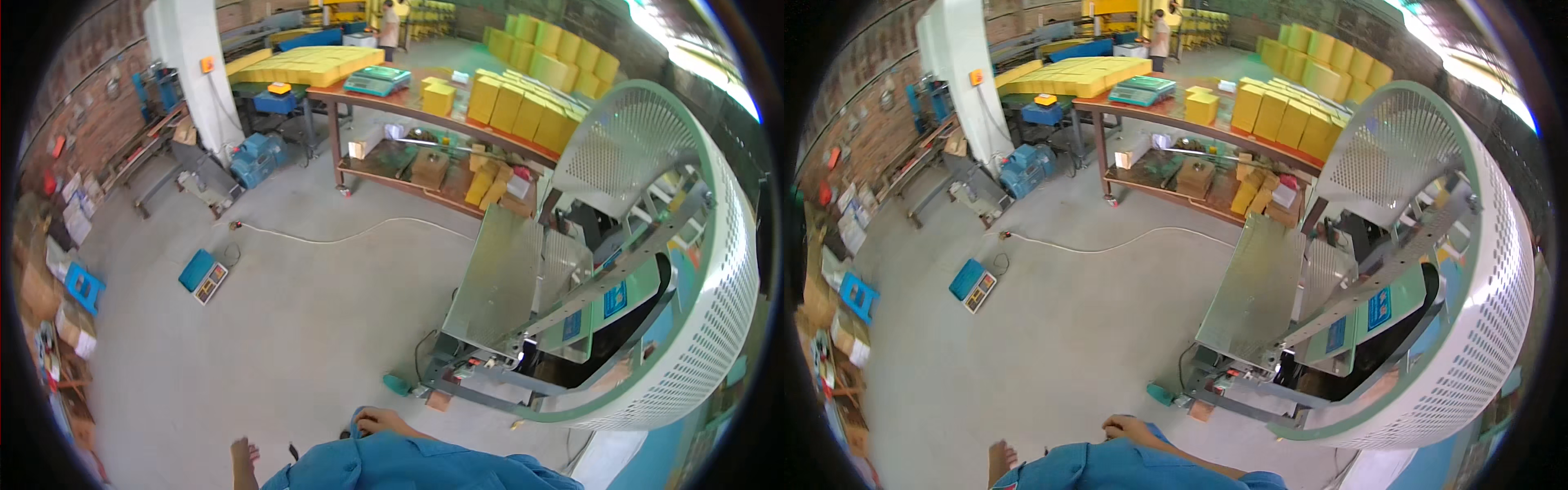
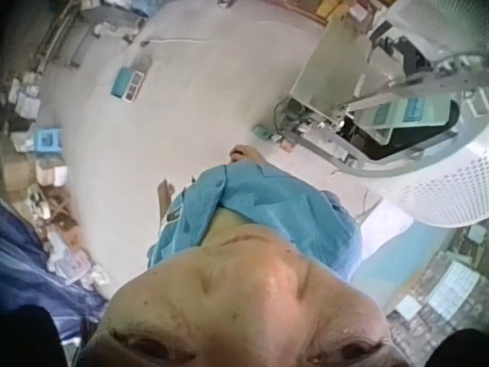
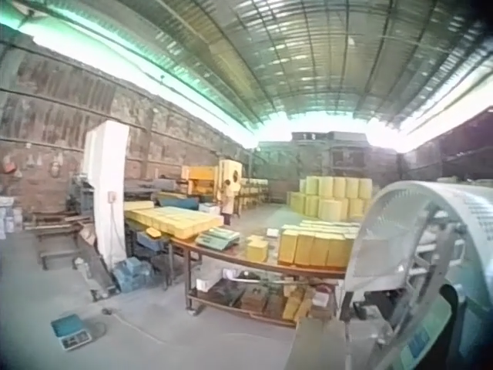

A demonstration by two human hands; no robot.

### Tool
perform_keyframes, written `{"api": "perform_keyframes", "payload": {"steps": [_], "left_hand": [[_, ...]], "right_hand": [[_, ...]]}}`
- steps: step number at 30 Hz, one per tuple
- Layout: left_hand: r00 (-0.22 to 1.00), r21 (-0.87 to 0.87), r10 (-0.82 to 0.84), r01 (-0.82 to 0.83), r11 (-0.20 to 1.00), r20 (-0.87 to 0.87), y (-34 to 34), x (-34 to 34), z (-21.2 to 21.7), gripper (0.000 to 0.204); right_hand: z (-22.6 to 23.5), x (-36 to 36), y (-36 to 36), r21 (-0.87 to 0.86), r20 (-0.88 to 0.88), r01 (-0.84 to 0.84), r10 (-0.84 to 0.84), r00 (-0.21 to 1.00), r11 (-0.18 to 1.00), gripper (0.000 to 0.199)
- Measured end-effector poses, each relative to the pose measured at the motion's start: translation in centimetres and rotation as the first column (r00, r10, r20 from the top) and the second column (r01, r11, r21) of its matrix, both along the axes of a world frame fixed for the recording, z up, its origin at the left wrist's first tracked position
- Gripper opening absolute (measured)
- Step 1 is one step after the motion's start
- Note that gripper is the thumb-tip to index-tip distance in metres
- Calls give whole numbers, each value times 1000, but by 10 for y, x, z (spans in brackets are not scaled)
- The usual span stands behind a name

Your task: The recorder is weighing stacks of yellow paper or cardboard sheets on an electronic scale and organizing them in the factory.

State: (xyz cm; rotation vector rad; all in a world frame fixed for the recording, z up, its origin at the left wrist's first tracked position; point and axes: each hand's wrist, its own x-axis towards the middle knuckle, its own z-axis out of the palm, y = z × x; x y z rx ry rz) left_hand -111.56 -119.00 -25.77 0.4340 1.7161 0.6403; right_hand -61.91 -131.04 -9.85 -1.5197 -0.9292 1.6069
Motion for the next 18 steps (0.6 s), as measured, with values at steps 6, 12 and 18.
{"api": "perform_keyframes", "payload": {"steps": [6, 12, 18], "left_hand": [[798, 225, -535, 595, 771, -276, 251, 218, 92, 28], [509, 47, -838, 859, 510, -197, 359, 236, 32, 32], [13, -65, -878, 997, 50, -478, 467, 237, 7, 35]], "right_hand": [[-26, 52, 105, -42, -49, 366, -368, 929, 930, 23], [0, 135, 295, 42, -83, 457, -453, 888, 888, 25], [31, 218, 449, 66, 58, 435, -438, 897, 898, 25]]}}
